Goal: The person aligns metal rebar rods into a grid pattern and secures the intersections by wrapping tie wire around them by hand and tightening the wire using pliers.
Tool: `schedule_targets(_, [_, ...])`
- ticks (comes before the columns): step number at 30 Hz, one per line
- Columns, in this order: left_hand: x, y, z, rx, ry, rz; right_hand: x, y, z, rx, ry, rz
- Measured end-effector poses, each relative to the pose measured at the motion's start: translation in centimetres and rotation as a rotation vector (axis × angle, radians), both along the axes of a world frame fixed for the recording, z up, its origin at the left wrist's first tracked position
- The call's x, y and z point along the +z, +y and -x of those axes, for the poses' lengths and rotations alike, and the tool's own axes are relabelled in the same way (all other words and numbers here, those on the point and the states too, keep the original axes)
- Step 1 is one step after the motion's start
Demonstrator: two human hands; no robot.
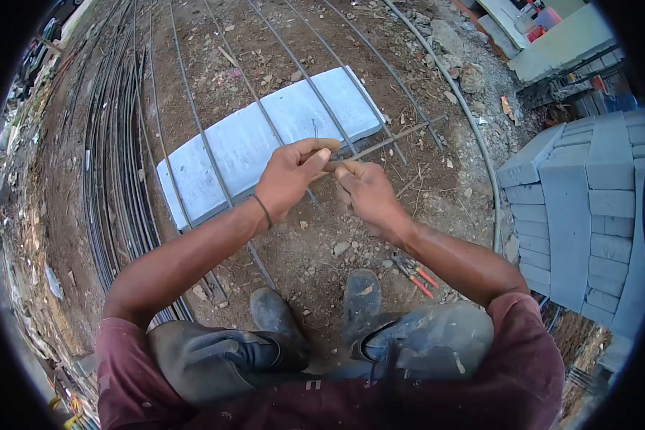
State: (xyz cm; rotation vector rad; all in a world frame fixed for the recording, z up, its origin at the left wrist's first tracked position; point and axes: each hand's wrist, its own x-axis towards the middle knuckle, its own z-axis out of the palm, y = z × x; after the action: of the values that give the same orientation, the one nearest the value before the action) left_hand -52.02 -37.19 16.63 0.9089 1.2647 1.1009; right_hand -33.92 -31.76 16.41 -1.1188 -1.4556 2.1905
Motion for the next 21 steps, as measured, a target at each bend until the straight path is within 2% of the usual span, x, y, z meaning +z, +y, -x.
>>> schedule_targets(1, [0.3,-0.8,1.0,0.035,0.262,-0.039,0.3,0.9,-0.8,-0.079,0.061,0.165])
schedule_targets(3, [-1.2,-3.4,4.0,0.023,0.364,-0.048,-1.5,1.9,-3.2,-0.275,0.107,0.097])
schedule_targets(5, [-4.0,-6.0,6.1,-0.019,0.466,-0.061,-6.0,2.7,-6.0,-0.476,-0.157,-0.294])
schedule_targets(6, [-5.5,-7.1,7.0,-0.066,0.555,-0.037,-7.8,2.6,-6.9,-0.477,-0.150,-0.290])
schedule_targets(8, [-6.0,-7.2,7.3,-0.103,0.648,-0.021,-10.9,2.3,-8.2,-0.605,-0.314,-0.311])
schedule_targets(9, [-5.5,-6.6,6.9,-0.217,0.811,-0.053,-13.4,2.0,-8.1,-0.601,-0.277,-0.282])
schedule_targets(10, [-5.2,-6.3,6.3,-0.337,0.966,-0.077,-13.3,1.5,-8.0,-0.593,-0.285,-0.274])
schedule_targets(12, [-7.4,-6.3,5.4,-0.313,0.947,-0.019,-12.5,0.1,-7.1,-0.472,-0.129,0.060])
schedule_targets(15, [-9.2,-5.7,5.3,-0.324,0.911,0.048,-15.1,-0.1,-6.7,-0.499,-0.162,-0.049])
schedule_targets(19, [-8.1,-5.1,5.1,-0.375,0.802,0.146,-14.1,0.1,-6.1,-0.486,-0.267,-0.158])
schedule_targets(21, [-7.9,-5.3,4.8,-0.355,0.830,0.130,-14.2,-0.1,-6.0,-0.476,-0.258,-0.181])
